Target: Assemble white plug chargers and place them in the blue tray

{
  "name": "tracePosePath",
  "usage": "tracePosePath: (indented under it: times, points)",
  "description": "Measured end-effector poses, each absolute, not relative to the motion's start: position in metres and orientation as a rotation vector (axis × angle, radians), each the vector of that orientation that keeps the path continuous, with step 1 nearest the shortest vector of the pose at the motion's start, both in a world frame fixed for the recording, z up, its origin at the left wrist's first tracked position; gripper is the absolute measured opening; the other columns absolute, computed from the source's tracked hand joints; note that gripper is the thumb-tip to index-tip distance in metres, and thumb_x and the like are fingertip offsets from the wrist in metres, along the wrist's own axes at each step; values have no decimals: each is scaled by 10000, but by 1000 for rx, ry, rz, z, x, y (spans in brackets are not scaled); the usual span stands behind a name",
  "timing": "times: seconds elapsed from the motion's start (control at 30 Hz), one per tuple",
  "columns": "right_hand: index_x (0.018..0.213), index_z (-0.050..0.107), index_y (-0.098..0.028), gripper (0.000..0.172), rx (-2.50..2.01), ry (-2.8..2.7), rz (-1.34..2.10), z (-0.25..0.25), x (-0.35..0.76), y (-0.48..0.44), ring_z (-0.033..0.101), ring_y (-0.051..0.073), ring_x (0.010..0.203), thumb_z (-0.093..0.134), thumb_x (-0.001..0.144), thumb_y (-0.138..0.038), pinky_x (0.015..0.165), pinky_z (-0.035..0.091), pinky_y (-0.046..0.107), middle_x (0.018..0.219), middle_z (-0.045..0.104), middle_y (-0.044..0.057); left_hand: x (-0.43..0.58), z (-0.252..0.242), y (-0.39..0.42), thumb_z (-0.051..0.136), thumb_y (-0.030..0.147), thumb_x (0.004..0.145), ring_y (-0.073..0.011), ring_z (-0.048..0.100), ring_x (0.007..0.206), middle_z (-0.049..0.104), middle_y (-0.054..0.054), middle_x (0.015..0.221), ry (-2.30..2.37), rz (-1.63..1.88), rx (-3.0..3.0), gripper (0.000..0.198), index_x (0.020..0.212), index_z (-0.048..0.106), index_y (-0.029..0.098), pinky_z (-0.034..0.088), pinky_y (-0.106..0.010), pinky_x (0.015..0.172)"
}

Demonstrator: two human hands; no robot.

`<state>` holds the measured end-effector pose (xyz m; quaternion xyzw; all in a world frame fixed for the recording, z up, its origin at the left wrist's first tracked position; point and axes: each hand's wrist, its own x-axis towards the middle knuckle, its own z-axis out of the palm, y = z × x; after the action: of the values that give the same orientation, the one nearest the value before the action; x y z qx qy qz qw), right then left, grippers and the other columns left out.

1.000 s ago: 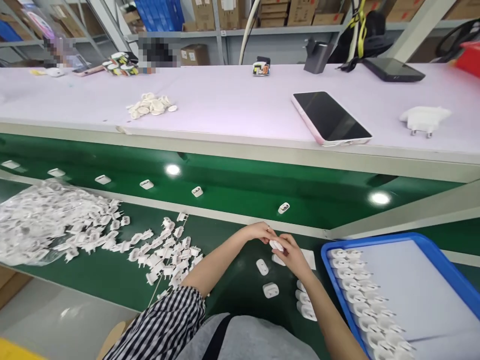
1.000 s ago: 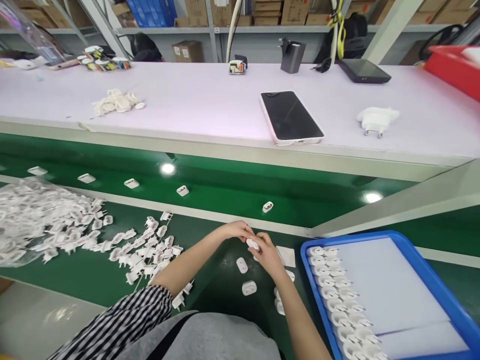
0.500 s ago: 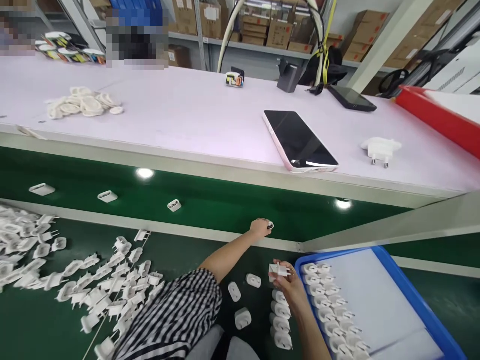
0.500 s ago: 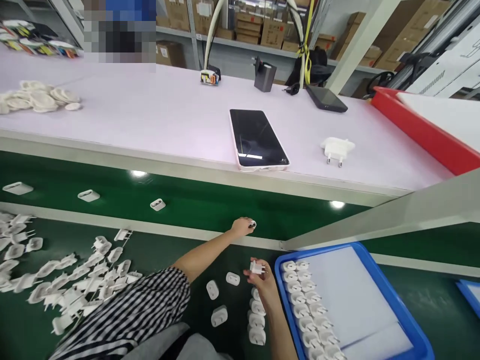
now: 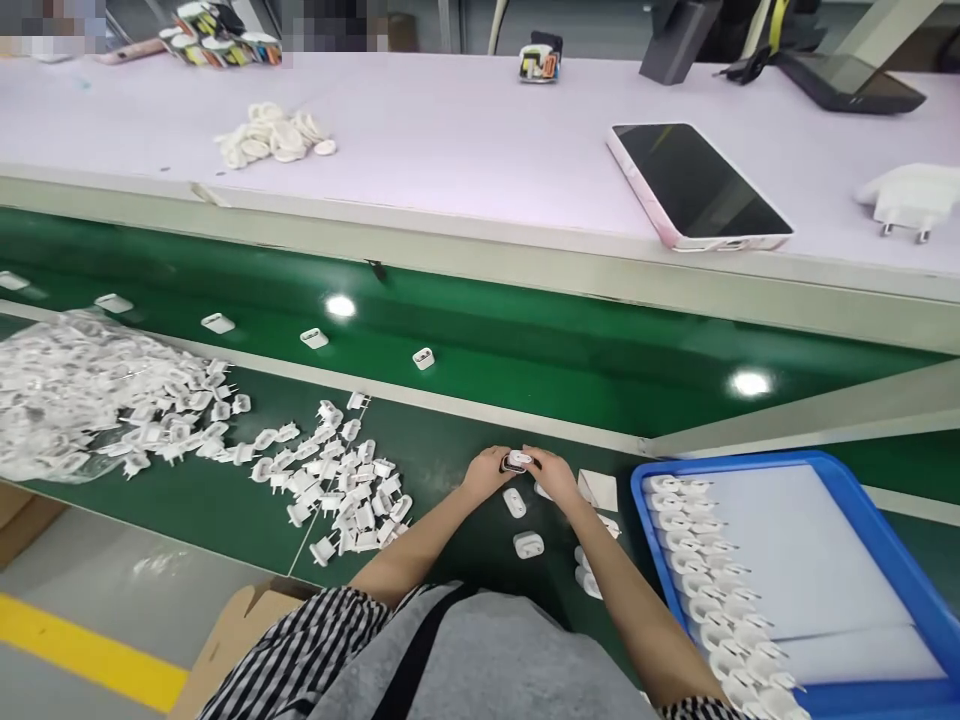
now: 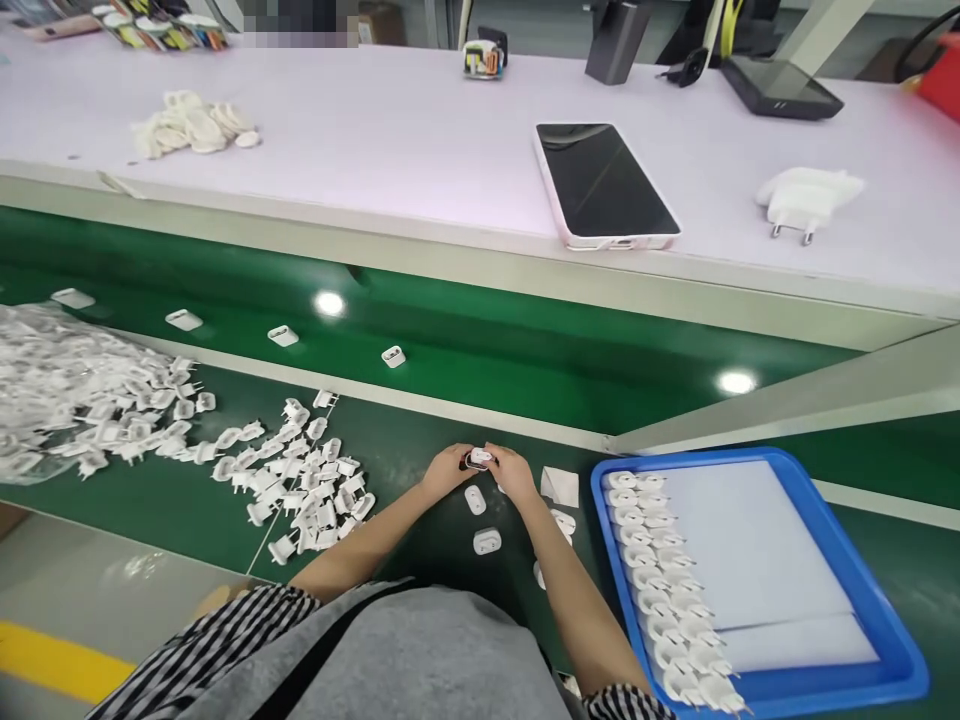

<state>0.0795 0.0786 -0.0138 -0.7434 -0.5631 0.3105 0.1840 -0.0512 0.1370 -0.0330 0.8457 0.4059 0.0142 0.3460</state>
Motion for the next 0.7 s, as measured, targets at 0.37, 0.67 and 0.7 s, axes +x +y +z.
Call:
tracePosePath:
  times: [0.37,0.67,0.7]
  points:
    - [909,479,-208,206,-2260,-2163,787,-2,79,93,548,161,797,356,743,-203,618,388,233,891,597,24,-47,-36,132,445,198,693,-110,507,804,490,-18,1002,1100,139,2221,274,965,479,189,391,-197,698]
    - [969,453,-177,258,-2242,-2338,756,6,80,101,531,167,828,380,721,-168,627,379,232,946,569,52,-44,-31,135,443,214,687,-114,512,756,515,-14,903,1117,-6,2255,280,962,487,193,392,-201,676]
    - [961,460,-179,259,-2219,-2361,764,6,81,102,525,165,842,396,711,-163,639,378,228,964,561,50,-43,-30,134,435,213,693,-118,511,772,508,-20,932,1134,-22,2266,290,979,478,194,392,-203,680]
